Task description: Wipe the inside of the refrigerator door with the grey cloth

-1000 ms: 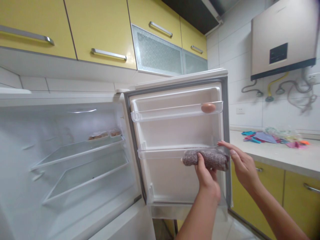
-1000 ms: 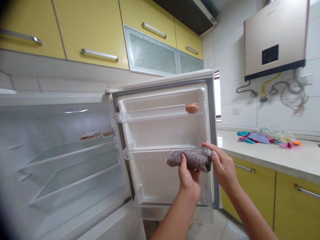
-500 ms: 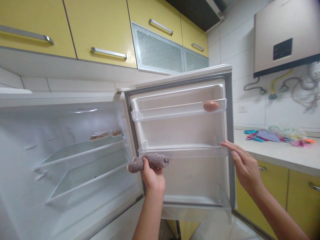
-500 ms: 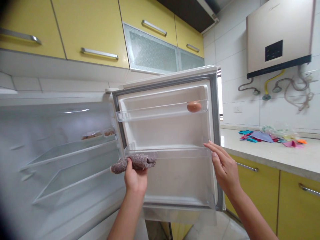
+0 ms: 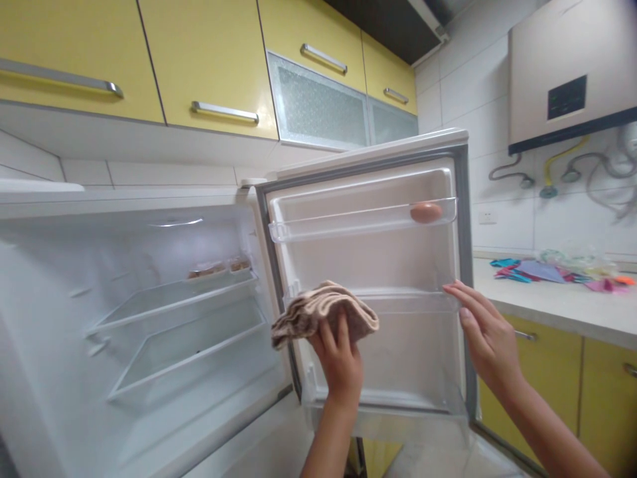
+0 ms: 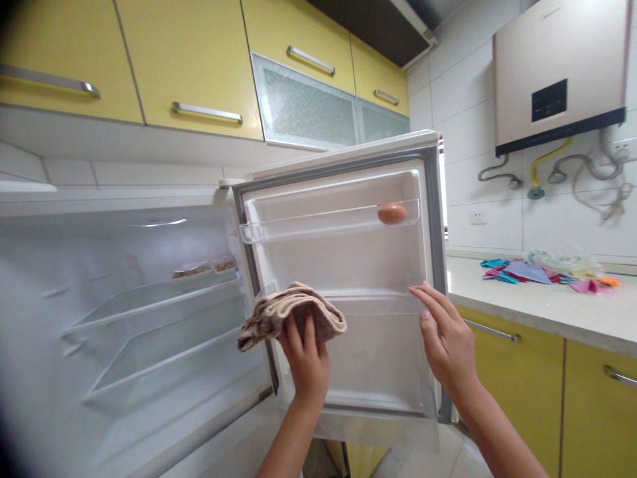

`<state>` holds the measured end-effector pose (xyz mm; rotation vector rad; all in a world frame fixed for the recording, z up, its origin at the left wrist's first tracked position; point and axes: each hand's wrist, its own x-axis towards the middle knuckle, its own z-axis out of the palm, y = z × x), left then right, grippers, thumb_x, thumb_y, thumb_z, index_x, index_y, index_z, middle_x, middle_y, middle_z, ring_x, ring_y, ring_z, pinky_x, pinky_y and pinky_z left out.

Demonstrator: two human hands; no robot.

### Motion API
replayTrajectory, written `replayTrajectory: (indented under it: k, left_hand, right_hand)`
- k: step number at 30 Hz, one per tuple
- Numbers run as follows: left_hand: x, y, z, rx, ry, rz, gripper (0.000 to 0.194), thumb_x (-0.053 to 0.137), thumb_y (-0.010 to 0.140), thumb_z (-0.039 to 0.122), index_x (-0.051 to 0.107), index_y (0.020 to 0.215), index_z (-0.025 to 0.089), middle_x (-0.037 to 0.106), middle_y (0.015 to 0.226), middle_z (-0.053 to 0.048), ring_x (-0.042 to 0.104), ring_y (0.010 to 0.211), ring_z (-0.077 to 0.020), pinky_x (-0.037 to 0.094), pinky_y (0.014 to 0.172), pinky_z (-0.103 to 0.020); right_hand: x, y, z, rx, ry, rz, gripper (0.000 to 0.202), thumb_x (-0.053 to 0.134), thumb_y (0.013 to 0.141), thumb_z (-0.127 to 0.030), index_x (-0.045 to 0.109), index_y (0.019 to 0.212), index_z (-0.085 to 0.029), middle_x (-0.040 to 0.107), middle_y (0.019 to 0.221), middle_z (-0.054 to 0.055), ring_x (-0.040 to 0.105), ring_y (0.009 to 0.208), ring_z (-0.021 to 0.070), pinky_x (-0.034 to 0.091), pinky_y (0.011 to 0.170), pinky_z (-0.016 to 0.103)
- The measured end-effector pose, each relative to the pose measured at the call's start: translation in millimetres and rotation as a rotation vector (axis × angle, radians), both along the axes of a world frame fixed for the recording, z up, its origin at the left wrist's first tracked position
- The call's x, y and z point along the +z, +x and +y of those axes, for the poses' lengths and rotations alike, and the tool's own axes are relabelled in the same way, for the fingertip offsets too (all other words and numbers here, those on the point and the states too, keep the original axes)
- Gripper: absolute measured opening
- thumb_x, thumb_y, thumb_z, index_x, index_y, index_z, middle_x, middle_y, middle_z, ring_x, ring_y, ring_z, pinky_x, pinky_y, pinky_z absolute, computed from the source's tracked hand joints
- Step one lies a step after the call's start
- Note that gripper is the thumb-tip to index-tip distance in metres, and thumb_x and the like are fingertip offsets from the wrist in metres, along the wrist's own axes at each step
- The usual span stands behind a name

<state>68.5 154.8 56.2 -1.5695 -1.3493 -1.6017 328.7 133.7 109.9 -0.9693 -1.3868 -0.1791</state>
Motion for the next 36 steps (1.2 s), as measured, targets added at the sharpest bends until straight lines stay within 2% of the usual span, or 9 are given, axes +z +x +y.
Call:
replayTrajectory:
  k: [3, 6, 12, 16, 19, 22, 26, 31, 36]
  left_hand:
    - [-3.1, 26, -4, 0.014, -0.061, 0.304, 0.057, 0.059, 0.082, 0.01, 0.062, 0.132, 0.037, 0.066, 0.127, -0.013, 0.05, 0.134, -0.0408, 0.034, 0.113, -0.071]
    - [7.5, 54, -10, -0.132, -0.128, 0.483, 0.047, 0.063, 0.082, 0.014, 0.068, 0.121, 0.041, 0.072, 0.114, -0.01, 0.062, 0.116, -0.036, 0.044, 0.107, -0.064]
    - [50.8, 95, -20, -0.637, -0.161, 0.444, 0.05, 0.058, 0.088, 0.021, 0.06, 0.13, 0.047, 0.071, 0.126, -0.007, 0.05, 0.136, -0.033, 0.028, 0.122, -0.057]
    - [83.5, 113, -25, -0.803, -0.131, 0.288, 0.048, 0.06, 0.087, 0.02, 0.063, 0.128, 0.047, 0.066, 0.136, -0.005, 0.046, 0.141, -0.0324, 0.022, 0.124, -0.059]
    - [102.4, 112, -23, -0.685, -0.129, 0.369, 0.048, 0.058, 0.087, 0.02, 0.062, 0.129, 0.042, 0.065, 0.135, -0.007, 0.05, 0.136, -0.0319, 0.027, 0.122, -0.058]
    - [117.3, 97, -20, -0.352, -0.172, 0.663, 0.049, 0.055, 0.088, 0.026, 0.053, 0.138, 0.029, 0.064, 0.127, -0.013, 0.058, 0.12, -0.0325, 0.043, 0.108, -0.055]
    - [135.6, 63, -17, -0.07, -0.331, 0.778, 0.039, 0.06, 0.086, 0.04, 0.057, 0.118, 0.02, 0.067, 0.103, -0.011, 0.063, 0.096, -0.0283, 0.052, 0.084, -0.042]
    - [151.9, 5, -13, -0.057, -0.484, 0.691, 0.032, 0.059, 0.087, 0.045, 0.056, 0.111, 0.024, 0.072, 0.104, -0.006, 0.068, 0.096, -0.0258, 0.05, 0.079, -0.036]
    - [167.4, -55, -4, 0.03, -0.557, 0.239, 0.038, 0.054, 0.09, 0.048, 0.059, 0.122, 0.028, 0.077, 0.107, -0.009, 0.072, 0.097, -0.0283, 0.052, 0.078, -0.036]
  right_hand:
    - [0.2, 2, 0, 0.024, -0.018, 0.029, 0.043, 0.04, 0.096, -0.045, 0.066, 0.127, -0.029, 0.065, 0.139, 0.006, 0.058, 0.13, 0.0284, 0.046, 0.11, 0.05]
    - [1.3, 6, -1, 0.089, -0.076, 0.073, 0.045, 0.04, 0.095, -0.047, 0.064, 0.128, -0.029, 0.068, 0.133, 0.005, 0.064, 0.122, 0.0278, 0.051, 0.103, 0.046]
    - [2.4, 8, 0, 0.074, -0.093, 0.117, 0.047, 0.041, 0.093, -0.046, 0.06, 0.132, -0.026, 0.07, 0.127, 0.007, 0.065, 0.118, 0.0285, 0.051, 0.098, 0.042]
    - [0.7, 11, 4, 0.018, -0.077, 0.123, 0.05, 0.04, 0.094, -0.048, 0.057, 0.136, -0.026, 0.067, 0.133, 0.008, 0.063, 0.121, 0.031, 0.05, 0.099, 0.044]
    - [0.4, 13, 6, -0.011, -0.108, 0.11, 0.054, 0.039, 0.095, -0.052, 0.053, 0.14, -0.026, 0.065, 0.136, 0.009, 0.062, 0.123, 0.0318, 0.05, 0.098, 0.045]
    - [2.2, 12, 5, -0.029, -0.147, 0.105, 0.056, 0.039, 0.095, -0.055, 0.051, 0.141, -0.026, 0.068, 0.131, 0.011, 0.065, 0.119, 0.031, 0.053, 0.095, 0.044]
    - [6.1, 9, 4, 0.021, -0.132, 0.101, 0.051, 0.039, 0.096, -0.053, 0.052, 0.137, -0.027, 0.073, 0.124, 0.008, 0.067, 0.115, 0.0268, 0.054, 0.094, 0.04]
    - [7.5, 6, 4, 0.027, -0.135, 0.088, 0.046, 0.039, 0.096, -0.053, 0.057, 0.13, -0.029, 0.072, 0.124, 0.005, 0.069, 0.111, 0.0244, 0.054, 0.093, 0.037]
    - [7.5, 6, 4, 0.013, -0.117, 0.08, 0.044, 0.04, 0.096, -0.053, 0.06, 0.126, -0.028, 0.073, 0.123, 0.005, 0.066, 0.116, 0.0249, 0.053, 0.094, 0.036]
